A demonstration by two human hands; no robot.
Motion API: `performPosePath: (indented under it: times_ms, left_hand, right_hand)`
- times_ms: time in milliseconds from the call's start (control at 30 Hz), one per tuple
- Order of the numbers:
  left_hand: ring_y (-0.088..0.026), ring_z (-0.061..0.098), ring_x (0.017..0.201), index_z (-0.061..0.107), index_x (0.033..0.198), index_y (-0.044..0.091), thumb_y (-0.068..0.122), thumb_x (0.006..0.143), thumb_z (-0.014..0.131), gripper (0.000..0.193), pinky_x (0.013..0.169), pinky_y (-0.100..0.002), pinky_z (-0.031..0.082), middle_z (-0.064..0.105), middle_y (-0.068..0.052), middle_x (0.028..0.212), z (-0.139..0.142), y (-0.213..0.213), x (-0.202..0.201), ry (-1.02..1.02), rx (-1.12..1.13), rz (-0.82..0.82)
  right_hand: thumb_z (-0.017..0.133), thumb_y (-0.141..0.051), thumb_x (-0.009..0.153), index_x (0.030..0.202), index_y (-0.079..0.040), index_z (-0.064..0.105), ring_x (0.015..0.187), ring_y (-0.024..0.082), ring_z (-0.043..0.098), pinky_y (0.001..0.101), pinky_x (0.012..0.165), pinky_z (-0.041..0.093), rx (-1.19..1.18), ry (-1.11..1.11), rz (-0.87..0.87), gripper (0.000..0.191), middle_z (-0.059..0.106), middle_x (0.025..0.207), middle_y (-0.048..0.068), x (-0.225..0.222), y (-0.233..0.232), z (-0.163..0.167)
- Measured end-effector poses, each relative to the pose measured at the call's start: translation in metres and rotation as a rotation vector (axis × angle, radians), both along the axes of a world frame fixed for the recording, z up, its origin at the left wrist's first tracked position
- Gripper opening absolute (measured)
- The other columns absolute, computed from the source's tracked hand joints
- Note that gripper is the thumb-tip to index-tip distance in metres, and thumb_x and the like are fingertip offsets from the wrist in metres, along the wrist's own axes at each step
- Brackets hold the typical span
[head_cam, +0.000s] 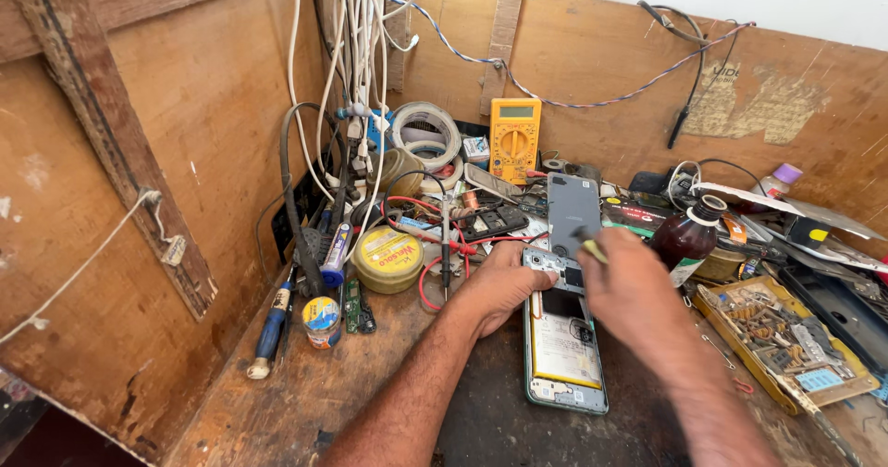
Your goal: The person repairs a disassembled smartphone at a cluttered workbench. They use a small screwdriver-like tool to work on the phone's internal components near the camera area, then lift the phone, remove and reposition the back cover, and continue manipulating the internal parts with their fingers and the tool.
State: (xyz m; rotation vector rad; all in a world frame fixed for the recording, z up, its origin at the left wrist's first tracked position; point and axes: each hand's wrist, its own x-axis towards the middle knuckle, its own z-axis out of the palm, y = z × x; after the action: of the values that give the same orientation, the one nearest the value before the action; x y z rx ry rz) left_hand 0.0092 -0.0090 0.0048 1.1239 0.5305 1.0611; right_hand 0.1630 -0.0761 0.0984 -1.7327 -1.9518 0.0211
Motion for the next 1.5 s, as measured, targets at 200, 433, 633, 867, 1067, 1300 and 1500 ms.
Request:
performPosePath:
  times_ms: [200, 433, 633, 867, 1067, 1300, 1500]
  left_hand:
    - [-0.022, 0.069, 0.100, 0.063, 0.122, -0.008, -0.008, 0.085, 0.064, 0.038, 0.093, -0.036, 0.054, 0.072, -0.014, 0.111, 0.002, 0.000, 0.001, -0.012, -0.027, -0.008]
    - [-0.022, 0.070, 0.104, 0.061, 0.124, -0.007, -0.010, 0.085, 0.063, 0.039, 0.095, -0.036, 0.054, 0.072, -0.015, 0.114, 0.003, -0.001, -0.001, -0.052, -0.070, -0.024]
    - [-0.024, 0.070, 0.104, 0.061, 0.123, -0.006, -0.011, 0.084, 0.062, 0.040, 0.095, -0.038, 0.055, 0.072, -0.016, 0.114, 0.006, -0.003, -0.002, -0.052, -0.076, -0.026]
    - [-0.024, 0.070, 0.106, 0.061, 0.125, -0.005, -0.009, 0.085, 0.061, 0.040, 0.097, -0.039, 0.055, 0.072, -0.015, 0.115, 0.012, -0.009, -0.007, -0.091, -0.122, -0.064]
    - [-0.023, 0.070, 0.106, 0.060, 0.126, -0.004, -0.007, 0.088, 0.061, 0.038, 0.095, -0.040, 0.056, 0.072, -0.013, 0.115, 0.012, -0.008, -0.007, -0.065, -0.166, -0.070]
    - [-0.024, 0.071, 0.103, 0.062, 0.123, -0.007, -0.007, 0.088, 0.060, 0.035, 0.093, -0.041, 0.058, 0.072, -0.015, 0.113, 0.007, -0.002, -0.005, -0.056, -0.182, -0.104]
    - [-0.023, 0.071, 0.102, 0.062, 0.123, -0.004, -0.008, 0.087, 0.059, 0.037, 0.092, -0.040, 0.058, 0.073, -0.013, 0.112, 0.007, -0.003, -0.006, -0.074, -0.167, -0.113]
  right_hand:
    - [0.068, -0.028, 0.099, 0.103, -0.003, 0.069, 0.089, 0.034, 0.071, 0.0494, 0.077, 0.060, -0.297, 0.117, -0.223, 0.025, 0.075, 0.096, 0.019, 0.033, -0.015, 0.007]
    - [0.071, -0.030, 0.090, 0.106, -0.003, 0.073, 0.093, 0.035, 0.073, 0.0474, 0.083, 0.056, -0.222, -0.087, -0.063, 0.032, 0.075, 0.098, 0.020, 0.042, -0.020, -0.004]
    - [0.075, -0.033, 0.091, 0.105, -0.006, 0.076, 0.073, 0.029, 0.065, 0.0446, 0.069, 0.053, -0.288, -0.013, -0.137, 0.030, 0.074, 0.083, 0.017, 0.042, -0.024, -0.003]
    - [0.069, -0.028, 0.093, 0.113, -0.007, 0.074, 0.071, 0.018, 0.063, 0.0359, 0.064, 0.052, -0.165, 0.276, -0.071, 0.029, 0.074, 0.084, 0.009, 0.046, -0.021, -0.008]
    - [0.051, -0.012, 0.100, 0.122, -0.002, 0.063, 0.075, 0.014, 0.067, 0.0289, 0.062, 0.057, -0.051, 0.731, 0.107, 0.027, 0.075, 0.092, 0.010, 0.044, -0.015, -0.010]
    - [0.059, -0.004, 0.107, 0.113, 0.006, 0.058, 0.080, 0.015, 0.066, 0.0297, 0.071, 0.055, 0.265, 0.770, 0.176, 0.013, 0.077, 0.101, 0.014, 0.038, -0.013, -0.004]
    - [0.063, 0.004, 0.098, 0.135, 0.005, 0.044, 0.088, 0.020, 0.073, 0.0317, 0.073, 0.064, 0.362, 0.824, 0.265, 0.042, 0.074, 0.099, 0.017, 0.015, 0.001, 0.006]
